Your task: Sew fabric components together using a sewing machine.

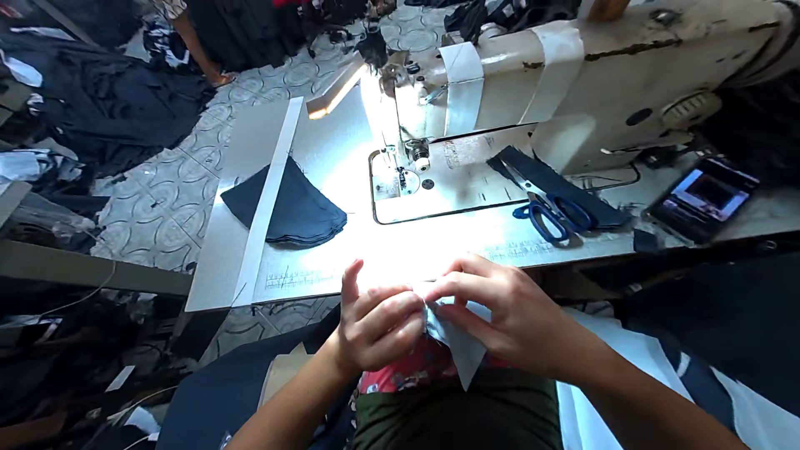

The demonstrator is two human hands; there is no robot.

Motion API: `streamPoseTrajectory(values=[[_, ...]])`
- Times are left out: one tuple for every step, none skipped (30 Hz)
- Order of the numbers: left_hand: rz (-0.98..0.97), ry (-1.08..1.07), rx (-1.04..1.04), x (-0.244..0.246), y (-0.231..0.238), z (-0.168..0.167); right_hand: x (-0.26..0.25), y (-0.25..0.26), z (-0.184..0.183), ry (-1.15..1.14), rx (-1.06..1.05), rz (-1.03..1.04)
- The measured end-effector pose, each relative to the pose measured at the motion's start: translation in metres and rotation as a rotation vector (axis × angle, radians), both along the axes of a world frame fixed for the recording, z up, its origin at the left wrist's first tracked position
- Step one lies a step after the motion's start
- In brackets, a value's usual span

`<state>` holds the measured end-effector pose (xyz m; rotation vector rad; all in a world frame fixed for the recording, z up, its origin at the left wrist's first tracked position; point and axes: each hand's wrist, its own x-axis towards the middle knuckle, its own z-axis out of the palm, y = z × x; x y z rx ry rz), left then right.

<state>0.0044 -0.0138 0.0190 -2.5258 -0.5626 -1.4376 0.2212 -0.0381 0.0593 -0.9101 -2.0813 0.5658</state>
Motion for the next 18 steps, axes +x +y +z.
streamPoseTrajectory(values=[[-0.001,0.006,-0.004,0.0,0.0,0.001,0.0,-0.001,0.0,0.019,0.016,0.005],[0.002,0.012,-0.005,0.001,0.001,0.002,0.0,-0.002,0.001,0.023,0.04,0.002],[0.005,0.017,-0.007,0.002,0.0,0.002,-0.001,-0.002,0.001,0.016,0.074,-0.01],[0.006,0.019,-0.012,0.002,-0.001,0.002,-0.002,-0.004,0.001,0.0,0.098,-0.024],[0.005,0.02,-0.02,0.002,-0.002,0.001,-0.002,-0.005,0.001,-0.017,0.106,-0.032],[0.001,0.022,-0.026,0.002,-0.002,0.001,-0.002,-0.005,0.0,-0.032,0.097,-0.031],[-0.001,0.03,-0.029,0.003,-0.003,0.0,-0.001,-0.005,0.001,-0.044,0.075,-0.024],[-0.005,0.043,-0.027,0.003,-0.004,0.0,-0.001,-0.005,0.001,-0.057,0.052,-0.013],[-0.009,0.056,-0.02,0.004,-0.004,-0.001,0.0,-0.005,0.002,-0.075,0.036,-0.001],[-0.013,0.067,-0.01,0.004,-0.005,-0.001,0.001,-0.004,0.002,-0.094,0.024,0.012],[-0.015,0.073,0.001,0.005,-0.006,-0.001,0.001,-0.004,0.001,-0.111,0.027,0.019],[-0.017,0.077,0.005,0.006,-0.006,-0.002,0.001,-0.004,0.0,-0.122,0.044,0.018],[-0.017,0.071,0.002,0.006,-0.007,-0.003,0.0,-0.005,-0.003,-0.124,0.073,0.008],[-0.014,0.062,-0.006,0.006,-0.008,-0.004,-0.002,-0.007,-0.006,-0.117,0.105,-0.012],[-0.008,0.053,-0.016,0.007,-0.008,-0.005,-0.003,-0.009,-0.009,-0.099,0.136,-0.035],[0.003,0.051,-0.026,0.008,-0.009,-0.006,-0.004,-0.011,-0.012,-0.07,0.152,-0.055],[0.017,0.045,-0.035,0.008,-0.01,-0.007,-0.004,-0.014,-0.014,-0.035,0.159,-0.069],[0.029,0.036,-0.044,0.009,-0.01,-0.009,-0.003,-0.018,-0.014,-0.006,0.161,-0.079]])
